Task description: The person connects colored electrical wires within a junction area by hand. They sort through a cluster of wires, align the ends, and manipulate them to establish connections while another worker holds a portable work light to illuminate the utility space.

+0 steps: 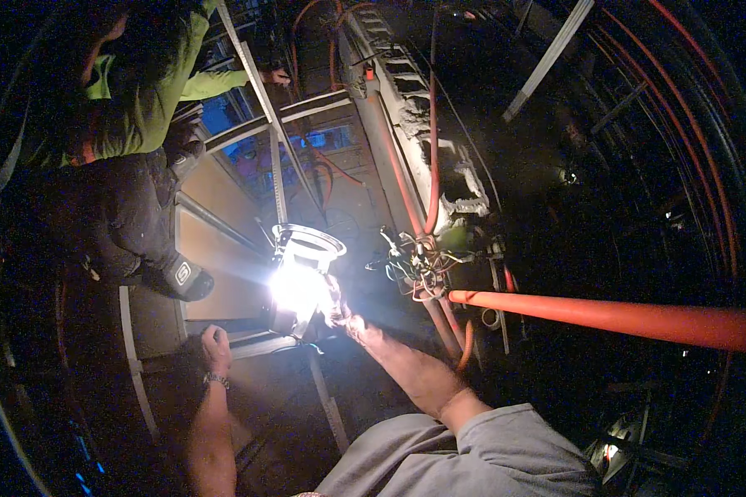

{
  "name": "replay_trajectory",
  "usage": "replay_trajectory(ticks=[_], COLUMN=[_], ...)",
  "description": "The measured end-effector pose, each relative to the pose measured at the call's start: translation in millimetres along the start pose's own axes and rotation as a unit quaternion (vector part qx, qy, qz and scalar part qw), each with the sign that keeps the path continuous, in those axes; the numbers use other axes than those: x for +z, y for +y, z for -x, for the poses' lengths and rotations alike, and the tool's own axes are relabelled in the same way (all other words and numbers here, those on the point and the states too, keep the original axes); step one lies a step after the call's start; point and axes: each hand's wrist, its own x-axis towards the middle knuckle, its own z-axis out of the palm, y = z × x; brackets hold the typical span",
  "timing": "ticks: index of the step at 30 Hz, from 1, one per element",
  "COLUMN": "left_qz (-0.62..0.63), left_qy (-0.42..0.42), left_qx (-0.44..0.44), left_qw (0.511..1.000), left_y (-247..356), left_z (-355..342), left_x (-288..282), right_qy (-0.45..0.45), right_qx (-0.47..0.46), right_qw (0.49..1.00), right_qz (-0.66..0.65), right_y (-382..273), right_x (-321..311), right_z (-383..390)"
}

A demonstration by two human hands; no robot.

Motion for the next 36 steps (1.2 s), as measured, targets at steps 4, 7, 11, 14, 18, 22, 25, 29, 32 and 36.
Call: replay_trajectory(ticks=[4, 7, 11, 14, 18, 22, 25, 29, 32, 36], left_qz=[0.022, 0.012, 0.015, 0.030, 0.020, 0.031, 0.038, 0.023, 0.004, 0.018], left_qy=[0.017, 0.016, 0.031, 0.029, 0.014, 0.025, 0.027, 0.012, 0.046, 0.044], left_qx=[0.014, 0.008, 0.028, 0.021, 0.021, 0.033, 0.028, 0.032, 0.079, 0.090], left_qw=[1.000, 1.000, 0.999, 0.999, 0.999, 0.999, 0.999, 0.999, 0.996, 0.995], left_y=[-0.7, -1.2, -6.2, 3.4, -8.5, -3.9, 11.4, -8.1, -17.2, -20.2], left_z=[1.4, 2.9, 2.6, 1.9, 2.8, 4.9, 2.8, 0.3, -0.9, -3.0], left_x=[1.3, 4.9, 4.3, 5.7, 1.0, 2.5, 1.9, 4.7, 9.0, 11.5], right_qy=[0.009, 0.021, 0.026, 0.033, 0.008, -0.027, -0.009, -0.006, -0.007, -0.010], right_qx=[-0.016, -0.024, -0.037, -0.044, 0.006, 0.024, 0.012, 0.012, 0.011, 0.012], right_qw=[1.000, 0.999, 0.999, 0.998, 0.999, 0.993, 0.998, 0.999, 0.999, 0.999], right_qz=[-0.005, -0.006, -0.007, -0.006, -0.053, -0.108, -0.063, -0.049, -0.045, -0.039], right_y=[4.8, 11.3, 16.7, 18.8, 4.2, -13.1, -13.0, -9.6, -10.4, -11.4], right_x=[-1.6, -6.5, -6.4, -9.5, 3.8, 11.0, 8.3, 12.0, 12.1, 12.1], right_z=[-0.3, 1.2, -1.3, -5.0, -1.7, 2.6, 0.5, 0.7, 1.5, 0.8])
